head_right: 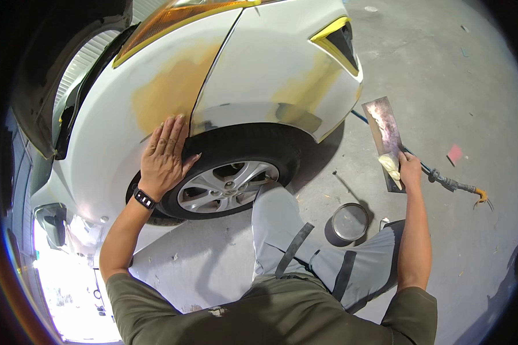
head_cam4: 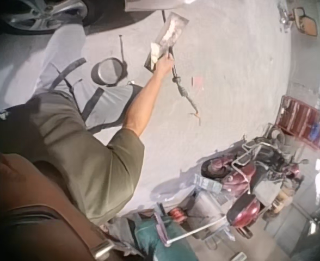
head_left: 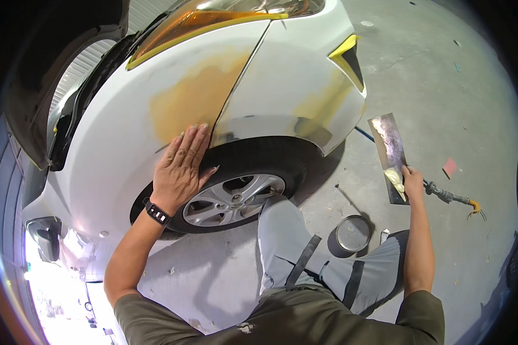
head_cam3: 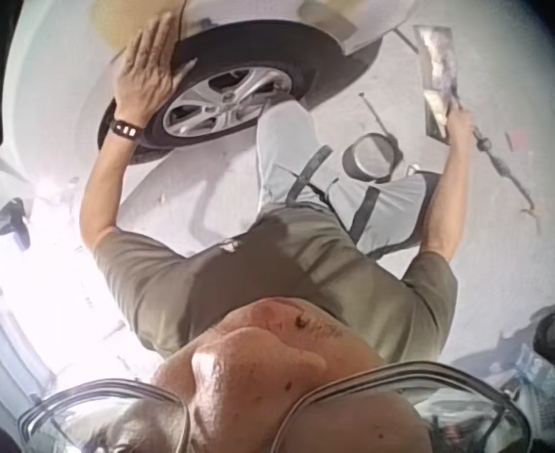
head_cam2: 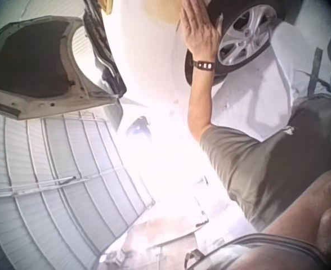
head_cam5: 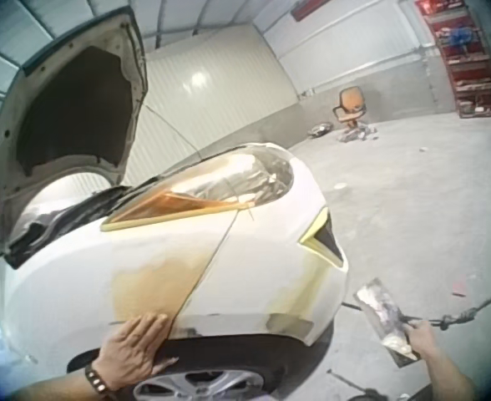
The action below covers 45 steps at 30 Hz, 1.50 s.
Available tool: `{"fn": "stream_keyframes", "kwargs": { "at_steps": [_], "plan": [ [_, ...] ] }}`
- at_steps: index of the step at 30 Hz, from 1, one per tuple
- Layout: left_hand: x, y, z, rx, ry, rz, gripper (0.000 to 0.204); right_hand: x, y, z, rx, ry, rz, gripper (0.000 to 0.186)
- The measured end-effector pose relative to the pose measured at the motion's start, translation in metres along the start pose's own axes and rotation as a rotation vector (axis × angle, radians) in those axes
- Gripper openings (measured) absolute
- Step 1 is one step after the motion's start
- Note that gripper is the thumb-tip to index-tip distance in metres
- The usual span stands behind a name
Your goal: The person mixes a beige body filler on a metal mixing board, then uses a putty knife to apply and smooth the filler onto the front fender of a white car. The person repeatedly spreads and levels the filler over the fender surface.
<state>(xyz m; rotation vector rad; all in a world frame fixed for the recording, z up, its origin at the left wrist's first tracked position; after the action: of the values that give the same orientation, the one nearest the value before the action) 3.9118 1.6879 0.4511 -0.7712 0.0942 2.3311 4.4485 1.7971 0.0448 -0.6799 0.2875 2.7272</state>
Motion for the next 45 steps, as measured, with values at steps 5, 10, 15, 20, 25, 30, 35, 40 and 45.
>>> {"fn": "stream_keyframes", "kwargs": {
  "at_steps": [5,10,15,20,25,30,35,40,45],
  "plan": [
    [-0.003,-0.026,-0.002,0.059,0.061,0.061,0.089,0.006,-0.005,-0.009,0.014,-0.043,0.034,0.039],
    [-0.026,-0.076,0.018,0.089,0.146,-0.048,0.088,0.008,-0.001,0.002,-0.040,0.027,-0.010,0.038],
    [-0.034,-0.077,0.034,-0.046,0.173,-0.135,0.085,0.016,0.005,0.013,0.002,0.050,-0.020,0.037],
    [-0.011,-0.031,0.013,0.002,0.046,-0.057,0.084,0.022,0.001,0.006,0.054,0.148,-0.006,0.037],
    [0.009,0.018,0.005,0.031,-0.065,-0.034,0.081,0.016,-0.010,-0.011,0.037,0.110,0.001,0.037],
    [0.020,0.063,0.022,0.042,-0.129,0.115,0.079,0.010,-0.014,-0.020,0.004,0.057,0.015,0.038],
    [0.009,0.095,0.054,0.022,-0.056,0.117,0.081,0.000,-0.014,-0.021,0.002,0.057,0.036,0.041],
    [0.012,0.102,0.059,-0.007,-0.050,0.086,0.086,-0.005,-0.022,-0.031,-0.047,0.108,0.045,0.043],
    [0.037,0.109,0.024,0.016,-0.037,0.067,0.087,0.005,-0.030,-0.045,-0.033,0.103,0.060,0.043]
  ]
}}
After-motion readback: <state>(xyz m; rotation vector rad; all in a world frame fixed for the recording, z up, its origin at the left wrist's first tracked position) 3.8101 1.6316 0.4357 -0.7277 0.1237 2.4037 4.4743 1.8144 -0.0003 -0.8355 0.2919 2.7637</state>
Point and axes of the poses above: each hand's wrist, its own y-axis away from the middle knuckle, its own x-axis out of the palm, z = x × y, the point moved 5 cm from there along -y, towards the middle knuckle
